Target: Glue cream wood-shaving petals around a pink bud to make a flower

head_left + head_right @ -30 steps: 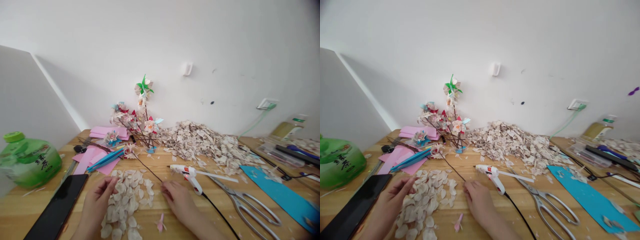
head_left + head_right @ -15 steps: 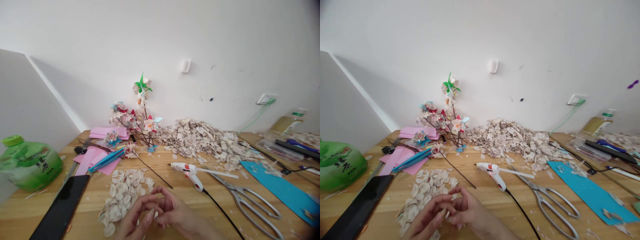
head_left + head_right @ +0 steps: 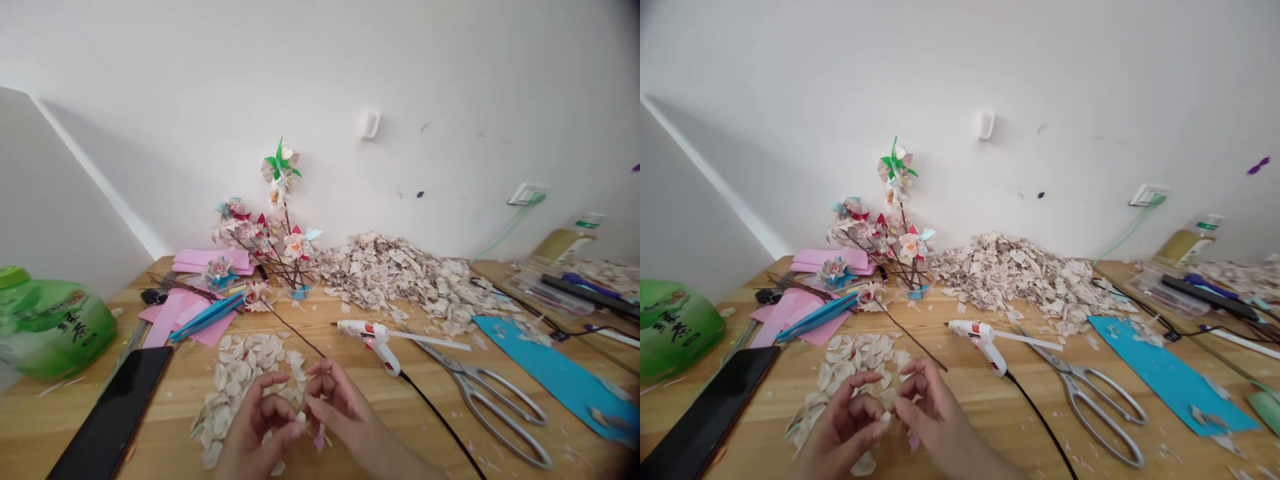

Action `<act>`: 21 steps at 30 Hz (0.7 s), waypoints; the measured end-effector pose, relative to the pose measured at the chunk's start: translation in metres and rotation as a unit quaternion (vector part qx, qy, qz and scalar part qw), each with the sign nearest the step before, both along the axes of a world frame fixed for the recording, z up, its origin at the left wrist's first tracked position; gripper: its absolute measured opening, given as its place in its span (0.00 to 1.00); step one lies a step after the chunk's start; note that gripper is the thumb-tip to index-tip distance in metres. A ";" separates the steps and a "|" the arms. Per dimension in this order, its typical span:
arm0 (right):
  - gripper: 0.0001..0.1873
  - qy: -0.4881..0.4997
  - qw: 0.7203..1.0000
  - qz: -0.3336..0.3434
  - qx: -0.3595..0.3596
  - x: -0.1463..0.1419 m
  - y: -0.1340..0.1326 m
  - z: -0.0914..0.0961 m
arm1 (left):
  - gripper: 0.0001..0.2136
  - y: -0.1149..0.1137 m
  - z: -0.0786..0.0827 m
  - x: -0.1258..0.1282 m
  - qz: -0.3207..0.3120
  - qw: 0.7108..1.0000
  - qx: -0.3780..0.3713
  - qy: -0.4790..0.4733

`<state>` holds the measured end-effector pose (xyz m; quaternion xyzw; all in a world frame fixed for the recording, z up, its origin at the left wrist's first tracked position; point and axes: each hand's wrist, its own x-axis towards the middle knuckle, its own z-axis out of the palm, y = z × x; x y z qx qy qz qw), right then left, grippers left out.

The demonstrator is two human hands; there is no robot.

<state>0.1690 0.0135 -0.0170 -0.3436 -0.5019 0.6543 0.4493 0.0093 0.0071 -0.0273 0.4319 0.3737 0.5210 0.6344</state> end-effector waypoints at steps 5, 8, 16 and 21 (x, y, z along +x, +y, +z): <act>0.20 -0.004 1.000 0.017 0.013 -0.001 -0.006 -0.002 | 0.23 0.000 0.002 -0.001 -0.051 0.998 -0.027 0.021; 0.21 -0.009 1.000 0.011 0.026 -0.002 -0.004 -0.003 | 0.24 0.001 0.003 -0.002 -0.052 0.998 -0.031 0.028; 0.21 0.031 0.999 -0.034 0.017 -0.006 -0.005 -0.009 | 0.24 0.008 0.001 -0.003 -0.070 0.993 -0.088 -0.036; 0.19 0.025 0.998 -0.044 0.026 -0.010 -0.007 -0.014 | 0.27 0.007 0.004 -0.001 -0.068 0.986 -0.132 -0.071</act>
